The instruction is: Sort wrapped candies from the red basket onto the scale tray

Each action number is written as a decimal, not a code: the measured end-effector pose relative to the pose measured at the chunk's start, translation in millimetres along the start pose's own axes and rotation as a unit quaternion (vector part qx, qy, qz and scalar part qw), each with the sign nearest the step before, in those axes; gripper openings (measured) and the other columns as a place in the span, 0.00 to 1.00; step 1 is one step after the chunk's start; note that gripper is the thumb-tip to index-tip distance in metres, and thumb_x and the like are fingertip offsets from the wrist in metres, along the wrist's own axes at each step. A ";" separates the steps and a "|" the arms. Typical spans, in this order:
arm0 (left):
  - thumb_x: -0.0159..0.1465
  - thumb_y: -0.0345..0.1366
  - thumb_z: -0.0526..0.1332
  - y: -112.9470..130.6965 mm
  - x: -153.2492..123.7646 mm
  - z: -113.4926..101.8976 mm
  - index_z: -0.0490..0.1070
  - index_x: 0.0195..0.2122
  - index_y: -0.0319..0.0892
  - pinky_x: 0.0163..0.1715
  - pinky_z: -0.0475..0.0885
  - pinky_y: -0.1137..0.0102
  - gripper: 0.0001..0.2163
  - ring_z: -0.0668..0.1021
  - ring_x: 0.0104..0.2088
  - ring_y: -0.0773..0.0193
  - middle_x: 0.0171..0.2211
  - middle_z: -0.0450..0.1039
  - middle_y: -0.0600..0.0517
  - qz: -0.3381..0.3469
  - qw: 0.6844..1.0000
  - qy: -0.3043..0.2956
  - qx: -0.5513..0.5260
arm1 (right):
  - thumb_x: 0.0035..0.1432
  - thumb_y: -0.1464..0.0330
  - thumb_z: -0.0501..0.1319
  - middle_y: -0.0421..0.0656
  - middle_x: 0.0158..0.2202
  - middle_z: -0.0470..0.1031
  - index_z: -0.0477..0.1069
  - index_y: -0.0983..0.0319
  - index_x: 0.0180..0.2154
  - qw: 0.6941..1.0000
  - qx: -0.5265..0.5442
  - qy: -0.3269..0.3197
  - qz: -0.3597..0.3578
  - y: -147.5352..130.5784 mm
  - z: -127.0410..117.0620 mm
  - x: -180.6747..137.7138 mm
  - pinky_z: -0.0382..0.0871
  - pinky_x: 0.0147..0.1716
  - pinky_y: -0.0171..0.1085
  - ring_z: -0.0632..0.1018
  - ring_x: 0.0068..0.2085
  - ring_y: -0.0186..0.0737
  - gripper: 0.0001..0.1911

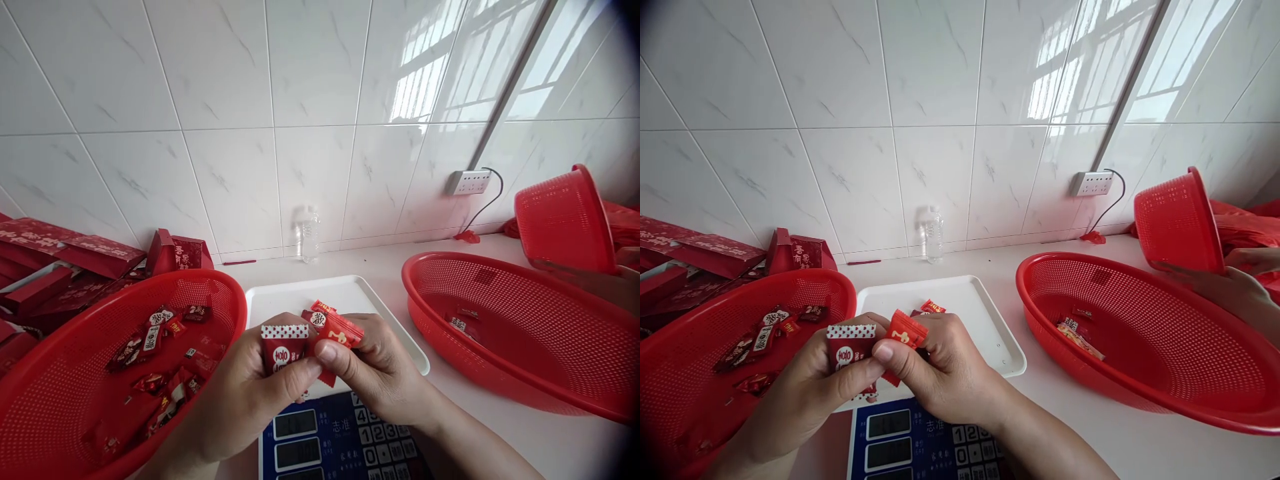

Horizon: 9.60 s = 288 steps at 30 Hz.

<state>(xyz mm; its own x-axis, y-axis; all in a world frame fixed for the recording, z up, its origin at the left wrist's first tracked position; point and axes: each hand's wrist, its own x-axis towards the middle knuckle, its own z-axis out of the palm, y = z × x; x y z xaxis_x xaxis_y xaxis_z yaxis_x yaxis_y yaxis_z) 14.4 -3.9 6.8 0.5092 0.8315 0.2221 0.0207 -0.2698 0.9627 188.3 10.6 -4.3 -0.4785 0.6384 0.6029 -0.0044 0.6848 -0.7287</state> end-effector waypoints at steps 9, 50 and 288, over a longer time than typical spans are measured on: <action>0.67 0.43 0.61 -3.2 -1.5 0.0 0.75 0.34 0.45 0.29 0.68 0.72 0.09 0.70 0.31 0.65 0.34 0.70 0.53 -0.006 0.999 0.036 0.013 | 0.70 0.54 0.53 0.35 0.20 0.60 0.60 0.60 0.21 0.999 0.009 0.029 0.012 2.5 2.2 0.1 0.59 0.23 0.33 0.63 0.23 0.30 0.26; 0.60 0.54 0.65 -11.5 7.2 -3.8 0.75 0.28 0.42 0.24 0.74 0.74 0.19 0.71 0.30 0.66 0.36 0.71 0.50 0.001 0.967 0.239 -0.088 | 0.67 0.71 0.53 0.44 0.29 0.78 0.76 0.62 0.35 0.869 -0.427 -0.047 0.244 38.1 -24.2 10.6 0.57 0.27 0.37 0.74 0.29 0.39 0.13; 0.62 0.63 0.55 -26.5 12.7 14.3 0.48 0.70 0.53 0.13 0.69 0.73 0.39 0.71 0.18 0.73 0.54 0.71 0.39 -0.093 0.963 0.185 -0.172 | 0.68 0.62 0.59 0.43 0.36 0.81 0.76 0.61 0.42 0.991 -0.086 -0.050 0.089 10.3 -27.0 5.8 0.72 0.35 0.36 0.79 0.35 0.36 0.11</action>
<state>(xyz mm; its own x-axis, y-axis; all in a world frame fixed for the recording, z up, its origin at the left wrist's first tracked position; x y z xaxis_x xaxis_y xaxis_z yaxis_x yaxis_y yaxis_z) 32.6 6.9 -18.1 0.1816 0.9832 0.0203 -0.2367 0.0236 0.9713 209.2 30.9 0.4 -0.5427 0.7227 0.4281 0.2344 0.6197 -0.7490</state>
